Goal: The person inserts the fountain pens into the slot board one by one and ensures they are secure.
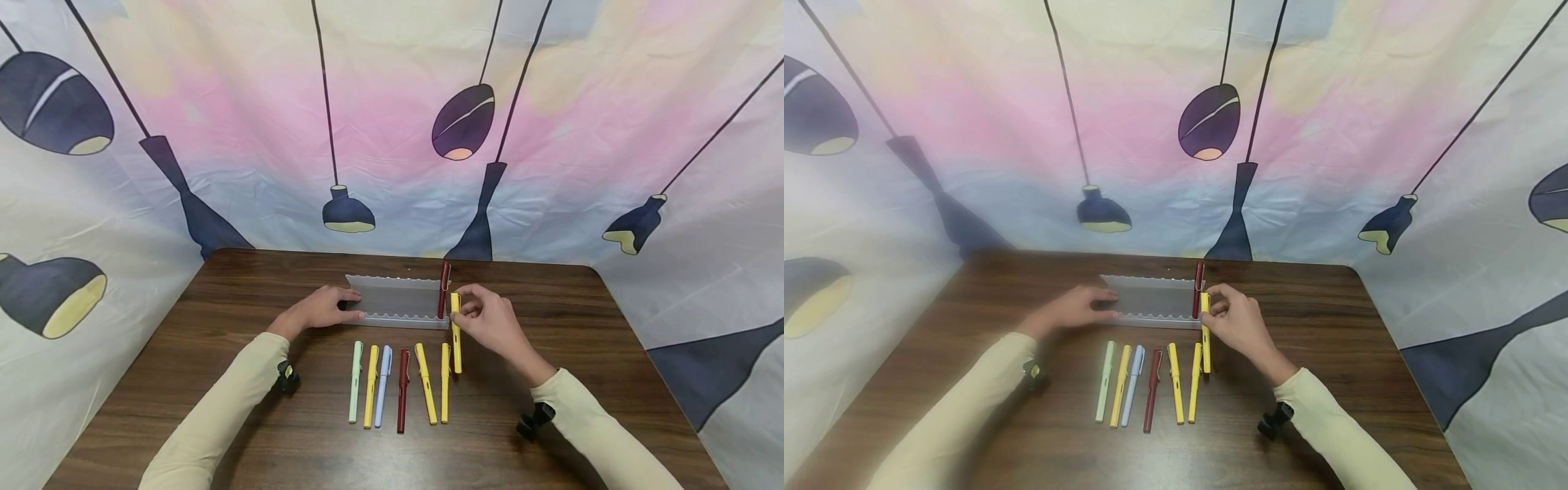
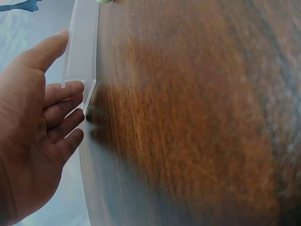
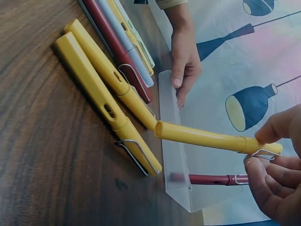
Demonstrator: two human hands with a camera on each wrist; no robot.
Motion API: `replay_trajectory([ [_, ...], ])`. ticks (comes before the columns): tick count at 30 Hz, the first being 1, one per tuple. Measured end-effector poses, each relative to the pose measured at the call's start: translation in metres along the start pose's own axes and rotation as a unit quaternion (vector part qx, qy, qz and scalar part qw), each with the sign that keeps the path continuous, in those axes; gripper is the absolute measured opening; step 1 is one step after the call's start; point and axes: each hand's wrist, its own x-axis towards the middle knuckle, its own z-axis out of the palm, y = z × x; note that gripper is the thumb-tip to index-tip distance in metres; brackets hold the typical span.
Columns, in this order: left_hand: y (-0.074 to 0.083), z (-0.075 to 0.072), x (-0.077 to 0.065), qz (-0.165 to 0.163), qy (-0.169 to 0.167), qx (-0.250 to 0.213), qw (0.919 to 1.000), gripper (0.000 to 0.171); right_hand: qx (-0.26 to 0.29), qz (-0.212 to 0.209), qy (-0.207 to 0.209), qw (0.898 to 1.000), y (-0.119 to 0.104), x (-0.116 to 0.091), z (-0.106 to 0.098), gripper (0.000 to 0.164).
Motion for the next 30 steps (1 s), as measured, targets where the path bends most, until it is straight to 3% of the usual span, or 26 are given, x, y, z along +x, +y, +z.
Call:
replay_trajectory([
  [21, -0.002, 0.0, 0.001, -0.01, -0.005, 0.005, 0.9999, 0.068, 0.017, -0.045, 0.058, 0.997, -0.013, 0.036, 0.009, 0.037],
  [30, -0.002, 0.0, 0.001, -0.011, -0.007, 0.009, 0.9999, 0.068, 0.036, -0.04, 0.083, 0.995, -0.013, 0.049, 0.015, 0.036],
])
